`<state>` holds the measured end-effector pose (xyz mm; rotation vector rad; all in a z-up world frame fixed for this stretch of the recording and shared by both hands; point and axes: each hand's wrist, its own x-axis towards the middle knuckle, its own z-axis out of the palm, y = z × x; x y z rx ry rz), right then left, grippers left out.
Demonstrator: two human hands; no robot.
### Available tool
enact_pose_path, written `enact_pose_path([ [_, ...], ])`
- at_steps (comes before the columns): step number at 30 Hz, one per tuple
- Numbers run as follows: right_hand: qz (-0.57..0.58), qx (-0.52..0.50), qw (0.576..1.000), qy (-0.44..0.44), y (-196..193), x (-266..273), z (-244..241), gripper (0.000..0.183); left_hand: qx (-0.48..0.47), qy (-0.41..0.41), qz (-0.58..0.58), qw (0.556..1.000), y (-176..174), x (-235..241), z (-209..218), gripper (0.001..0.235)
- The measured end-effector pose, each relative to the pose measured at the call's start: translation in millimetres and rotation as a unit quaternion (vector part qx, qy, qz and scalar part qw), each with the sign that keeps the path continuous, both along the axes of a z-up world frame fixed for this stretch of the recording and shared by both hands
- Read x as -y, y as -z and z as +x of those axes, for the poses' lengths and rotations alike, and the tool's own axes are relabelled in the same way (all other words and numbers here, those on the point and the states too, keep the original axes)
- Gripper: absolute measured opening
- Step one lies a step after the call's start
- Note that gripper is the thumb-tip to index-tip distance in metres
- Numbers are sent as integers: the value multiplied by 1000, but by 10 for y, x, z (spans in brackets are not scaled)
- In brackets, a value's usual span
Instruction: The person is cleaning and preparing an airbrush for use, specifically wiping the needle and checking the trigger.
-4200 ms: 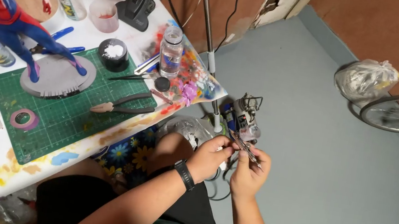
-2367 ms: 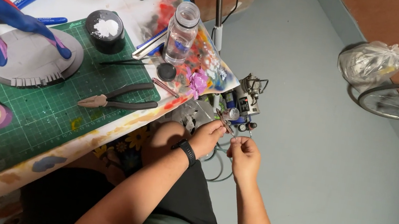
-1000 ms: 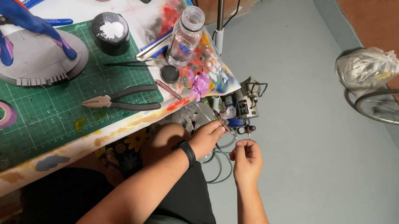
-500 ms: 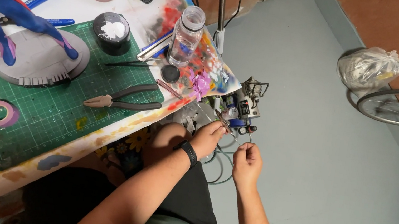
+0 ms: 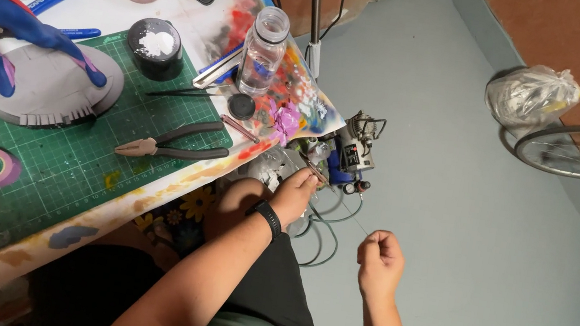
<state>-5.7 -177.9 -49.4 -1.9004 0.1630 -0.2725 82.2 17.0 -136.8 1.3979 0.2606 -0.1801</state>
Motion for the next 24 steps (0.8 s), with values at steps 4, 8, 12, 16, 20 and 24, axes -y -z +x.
enact_pose_path([
  [4, -5, -4, 1000, 18, -347, 82, -195, 17, 4, -21, -24, 999, -78, -1, 45, 25],
  [8, 94, -68, 993, 25, -524, 206, -312, 14, -33, 0, -51, 998, -257, -46, -6, 25],
  [12, 219, -21, 975, -36, -314, 389, -346, 13, -28, -8, -101, 994, -300, -60, -36, 25],
  [16, 245, -15, 968, -55, -178, 365, -332, 12, 10, 0, -123, 992, -77, -41, 12, 26],
  [20, 241, -30, 967, -74, 116, 210, -321, 12, 6, 7, -177, 984, -223, -78, -39, 24],
  [24, 239, -97, 963, -73, 380, -22, -335, 13, 17, -9, -228, 973, -300, -100, -34, 25],
])
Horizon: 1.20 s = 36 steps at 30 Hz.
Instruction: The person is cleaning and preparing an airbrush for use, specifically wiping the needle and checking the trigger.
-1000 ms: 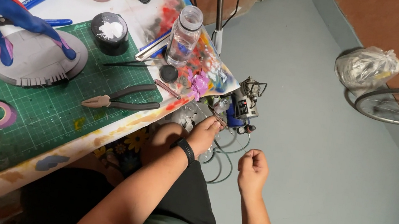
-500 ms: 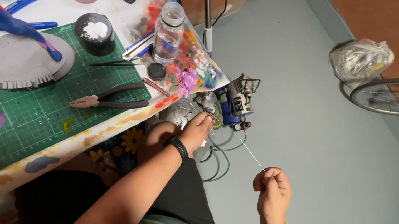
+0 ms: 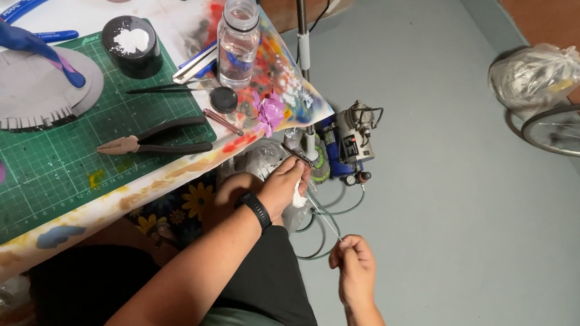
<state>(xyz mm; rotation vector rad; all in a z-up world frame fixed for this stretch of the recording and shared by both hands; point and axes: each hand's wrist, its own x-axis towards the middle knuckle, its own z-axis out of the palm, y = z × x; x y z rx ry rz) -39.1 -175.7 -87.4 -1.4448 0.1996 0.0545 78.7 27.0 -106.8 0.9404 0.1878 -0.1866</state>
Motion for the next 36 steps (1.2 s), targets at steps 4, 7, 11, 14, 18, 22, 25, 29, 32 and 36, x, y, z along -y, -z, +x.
enact_pose_path([
  [4, 61, 37, 997, 27, 466, -89, -24, 8, 0, -20, 91, 996, 107, 47, 48, 33],
  [7, 118, -10, 992, 37, 479, -197, -35, 7, -7, -18, 79, 997, 83, 41, 31, 31],
  [11, 125, -44, 991, 35, 515, -279, -43, 7, -7, -33, 31, 999, 112, 89, 55, 27],
  [14, 116, -60, 991, 32, 528, -327, -69, 7, -10, -38, 16, 999, 86, 106, 41, 26],
  [18, 78, -77, 994, 3, 511, -383, -117, 7, -13, -34, 13, 999, 7, 84, 20, 24],
  [22, 43, -77, 996, -25, 449, -432, -102, 11, -13, -23, 13, 1000, 48, 69, 25, 24],
  [25, -24, -77, 994, -69, 349, -440, -66, 14, -9, -24, 6, 1000, 36, 68, 11, 24],
  [29, -103, -63, 986, -118, 212, -506, 12, 13, 0, -16, 0, 1000, 35, 76, 5, 25],
  [32, -121, -41, 984, -122, 260, -534, 54, 13, 4, -8, -5, 1000, 29, 71, -5, 25],
  [36, -125, -24, 986, -112, 445, -520, 75, 14, 1, -10, 2, 1000, 39, 67, -9, 24],
])
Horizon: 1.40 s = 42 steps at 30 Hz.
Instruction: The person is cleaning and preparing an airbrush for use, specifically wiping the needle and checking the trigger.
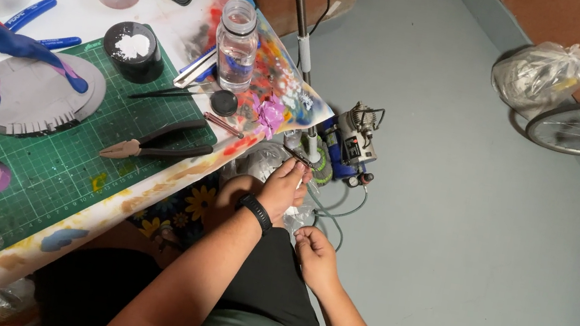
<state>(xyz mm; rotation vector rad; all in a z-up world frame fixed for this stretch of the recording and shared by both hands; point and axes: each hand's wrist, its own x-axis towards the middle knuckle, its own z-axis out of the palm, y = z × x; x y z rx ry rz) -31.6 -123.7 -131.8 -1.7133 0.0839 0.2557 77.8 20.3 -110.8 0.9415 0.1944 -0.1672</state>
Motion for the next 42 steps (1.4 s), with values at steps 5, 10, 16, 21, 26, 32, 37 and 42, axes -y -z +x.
enact_pose_path([
  [5, 4, -10, 1000, 8, 112, 51, -52, 14, 0, -2, 11, 1000, -16, -24, 11, 25],
  [10, 1, -19, 1000, 25, 163, 149, -163, 14, -1, -1, 18, 1000, -25, -9, 14, 24],
  [16, -16, -69, 996, 46, 16, 473, -298, 11, -13, 24, -25, 999, -73, -119, 2, 25],
  [21, -56, 40, 991, 117, -286, 763, -286, 11, -26, 51, -30, 998, -145, -117, -39, 25],
  [26, -124, 163, 967, 155, -697, 707, -130, 6, -6, 58, -3, 998, -100, -39, -45, 25],
  [32, -143, 307, 932, 132, -1066, 526, 31, 7, 16, 49, 11, 999, -13, -40, -42, 27],
  [37, -145, 344, 920, 123, -1092, 497, 59, 7, 18, 50, 0, 999, 47, -8, -32, 28],
  [42, -129, 360, 917, 116, -1120, 471, 41, 5, 23, 57, 6, 998, 84, 4, -24, 29],
])
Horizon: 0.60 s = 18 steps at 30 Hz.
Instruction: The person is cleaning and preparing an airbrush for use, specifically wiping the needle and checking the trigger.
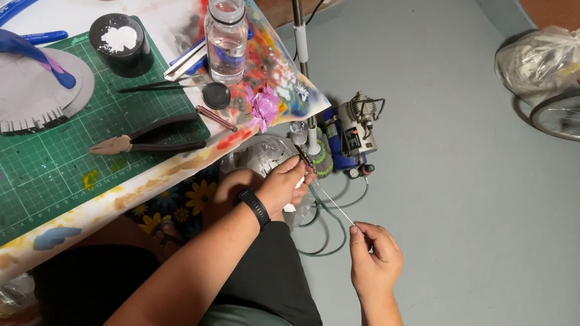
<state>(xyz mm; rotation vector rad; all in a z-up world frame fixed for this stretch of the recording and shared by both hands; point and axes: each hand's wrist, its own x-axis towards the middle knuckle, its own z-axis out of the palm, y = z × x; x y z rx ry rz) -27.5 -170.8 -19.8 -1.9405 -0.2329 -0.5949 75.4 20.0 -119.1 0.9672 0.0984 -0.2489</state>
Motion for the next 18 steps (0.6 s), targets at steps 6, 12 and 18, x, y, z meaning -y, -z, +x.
enact_pose_path([
  [6, -3, 5, 1000, 3, -5, -20, 10, 4, -1, -1, -4, 1000, -14, -3, -5, 29],
  [12, -73, 30, 997, 23, -71, -35, 47, 6, -3, 0, 2, 1000, -38, 3, -9, 29],
  [18, -99, 44, 994, 23, -119, -109, 90, 7, 5, 1, 9, 1000, -2, 10, -2, 27],
])
